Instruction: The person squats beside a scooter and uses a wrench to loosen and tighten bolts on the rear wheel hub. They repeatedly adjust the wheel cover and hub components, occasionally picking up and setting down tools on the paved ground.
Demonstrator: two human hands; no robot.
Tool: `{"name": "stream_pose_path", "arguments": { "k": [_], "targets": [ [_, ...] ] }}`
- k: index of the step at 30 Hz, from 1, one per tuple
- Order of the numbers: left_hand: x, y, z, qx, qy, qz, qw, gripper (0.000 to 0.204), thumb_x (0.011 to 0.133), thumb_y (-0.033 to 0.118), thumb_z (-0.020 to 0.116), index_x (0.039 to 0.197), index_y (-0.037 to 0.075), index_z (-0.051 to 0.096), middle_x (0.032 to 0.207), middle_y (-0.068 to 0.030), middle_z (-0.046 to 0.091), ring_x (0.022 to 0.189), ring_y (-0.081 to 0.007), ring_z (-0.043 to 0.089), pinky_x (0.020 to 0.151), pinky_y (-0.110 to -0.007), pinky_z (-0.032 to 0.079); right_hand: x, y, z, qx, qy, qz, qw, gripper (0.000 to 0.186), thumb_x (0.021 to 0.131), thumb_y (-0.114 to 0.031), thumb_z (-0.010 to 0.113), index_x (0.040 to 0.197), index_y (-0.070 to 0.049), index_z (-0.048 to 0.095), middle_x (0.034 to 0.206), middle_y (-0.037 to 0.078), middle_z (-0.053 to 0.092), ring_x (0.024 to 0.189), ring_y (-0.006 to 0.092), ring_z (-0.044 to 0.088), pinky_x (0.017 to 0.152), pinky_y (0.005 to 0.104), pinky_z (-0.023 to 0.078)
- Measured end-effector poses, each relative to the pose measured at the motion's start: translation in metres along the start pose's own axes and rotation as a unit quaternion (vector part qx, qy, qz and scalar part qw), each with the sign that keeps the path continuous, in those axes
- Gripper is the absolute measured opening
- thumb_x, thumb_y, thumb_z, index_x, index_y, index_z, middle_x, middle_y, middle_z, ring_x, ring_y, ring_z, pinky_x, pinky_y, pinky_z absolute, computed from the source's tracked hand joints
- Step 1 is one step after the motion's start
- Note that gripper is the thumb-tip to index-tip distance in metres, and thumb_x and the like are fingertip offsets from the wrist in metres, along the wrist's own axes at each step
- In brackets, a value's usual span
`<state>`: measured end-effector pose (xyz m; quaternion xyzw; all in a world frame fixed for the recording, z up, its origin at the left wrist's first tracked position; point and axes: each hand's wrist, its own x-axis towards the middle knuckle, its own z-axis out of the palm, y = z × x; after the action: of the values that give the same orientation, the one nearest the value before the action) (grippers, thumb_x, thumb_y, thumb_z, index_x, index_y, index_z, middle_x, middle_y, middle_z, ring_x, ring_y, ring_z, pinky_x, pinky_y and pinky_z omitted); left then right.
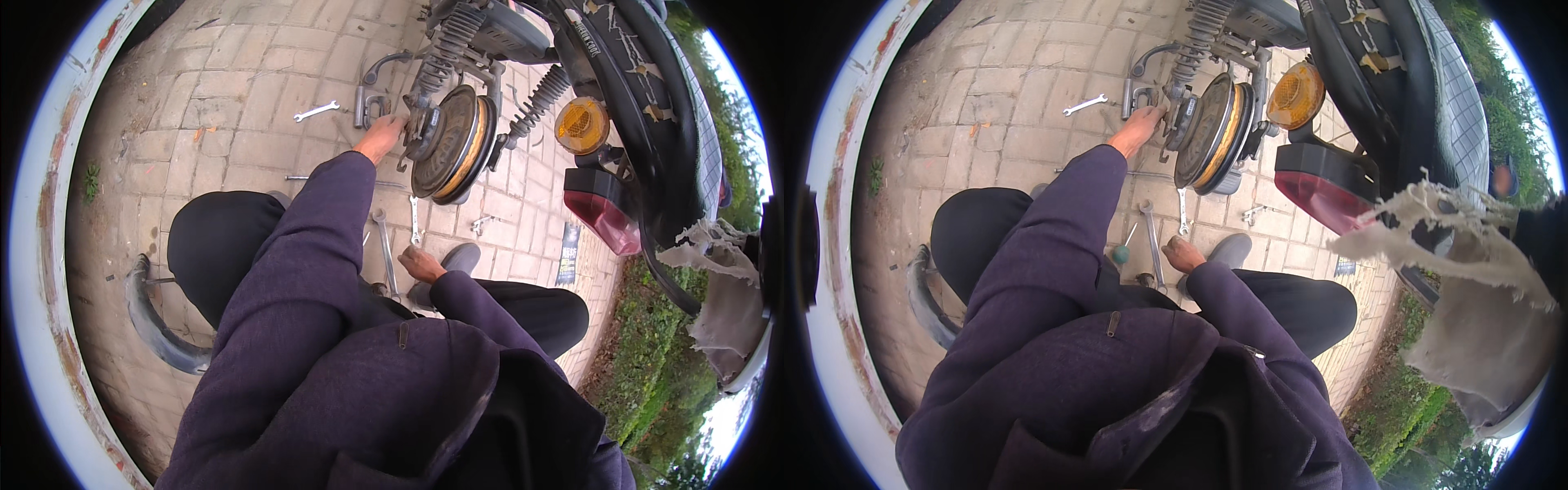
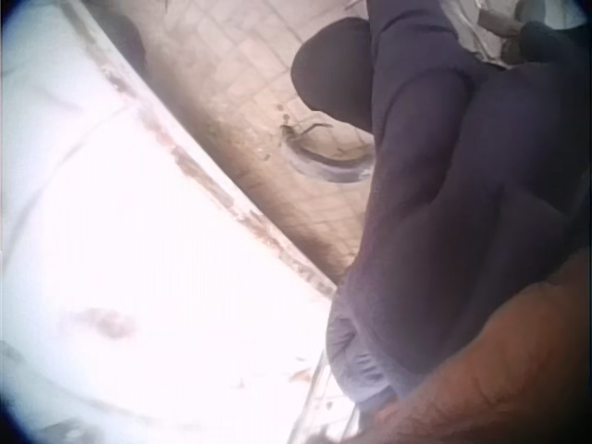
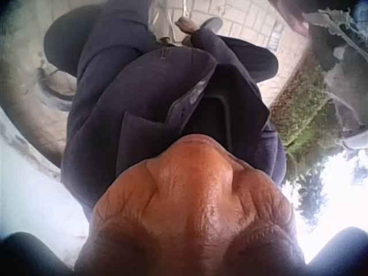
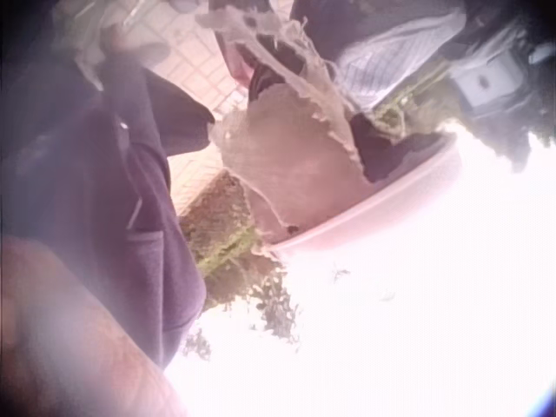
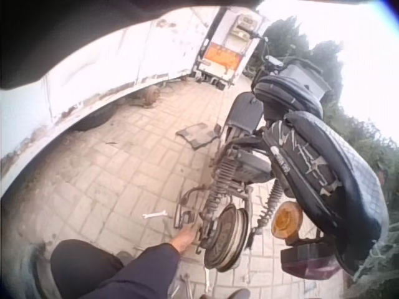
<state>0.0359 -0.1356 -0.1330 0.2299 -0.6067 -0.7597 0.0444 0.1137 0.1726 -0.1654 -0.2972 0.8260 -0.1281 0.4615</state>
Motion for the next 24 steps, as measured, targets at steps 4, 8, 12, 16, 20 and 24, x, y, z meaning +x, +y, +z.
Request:
{"name": "stream_pose_path", "arguments": {
  "k": [4,8,12,16,20,24],
  "targets": [
    [0.000,-0.003,-0.009,0.063,-0.017,0.042,0.997,0.044,0.101,0.040,0.056,0.103,-0.003,0.064,0.087,-0.0104,0.062,0.086,-0.0202,0.055,0.078,-0.036,0.044,-0.004,-0.016,-0.045,0.244,0.046,0.064,0.967,0.037,0.102,-0.030,0.053,0.106,0.006,0.062,0.085,0.015,0.070,0.076,0.0219,0.066,0.070,0.0360,0.053],
    [0.013,-0.011,-0.010,0.080,-0.022,0.052,0.995,0.052,0.103,0.044,0.047,0.105,-0.005,0.063,0.088,-0.0138,0.064,0.085,-0.0250,0.056,0.080,-0.039,0.045,-0.011,-0.033,-0.068,0.339,0.112,0.045,0.933,0.033,0.103,-0.025,0.052,0.114,0.006,0.058,0.085,0.012,0.068,0.075,0.0178,0.065,0.069,0.0322,0.052],
    [0.032,-0.016,-0.002,0.331,0.010,0.032,0.943,0.045,0.106,0.033,0.035,0.119,0.000,0.062,0.111,-0.0289,0.067,0.102,-0.0472,0.063,0.087,-0.054,0.048,-0.021,-0.024,-0.056,0.341,0.070,0.088,0.933,0.035,0.104,-0.028,0.055,0.115,0.004,0.059,0.088,0.010,0.067,0.080,0.0174,0.065,0.071,0.0317,0.053],
    [0.034,-0.014,0.005,0.364,0.076,-0.016,0.928,0.058,0.100,0.046,0.041,0.107,-0.002,0.073,0.115,-0.0282,0.068,0.111,-0.0476,0.063,0.095,-0.055,0.048,-0.029,-0.010,-0.056,0.309,0.003,0.098,0.946,0.031,0.103,-0.030,0.059,0.112,0.000,0.061,0.089,0.008,0.068,0.082,0.0161,0.065,0.074,0.0306,0.053],
    [0.016,-0.012,0.004,0.316,0.045,0.127,0.939,0.043,0.102,0.032,0.036,0.100,0.002,0.067,0.110,-0.0248,0.068,0.105,-0.0492,0.060,0.087,-0.057,0.045,-0.029,-0.015,-0.080,0.401,0.066,-0.034,0.913,0.027,0.103,-0.025,0.058,0.108,0.002,0.061,0.087,0.007,0.067,0.078,0.0142,0.063,0.073,0.0303,0.052],
    [0.012,-0.033,0.005,0.266,0.092,0.204,0.938,0.036,0.105,0.033,0.043,0.104,0.001,0.061,0.101,-0.0250,0.067,0.099,-0.0459,0.062,0.081,-0.052,0.047,-0.036,-0.018,-0.084,0.291,0.116,-0.014,0.950,0.026,0.103,-0.024,0.057,0.107,0.002,0.060,0.085,0.007,0.067,0.078,0.0143,0.064,0.073,0.0309,0.053]
  ]
}}
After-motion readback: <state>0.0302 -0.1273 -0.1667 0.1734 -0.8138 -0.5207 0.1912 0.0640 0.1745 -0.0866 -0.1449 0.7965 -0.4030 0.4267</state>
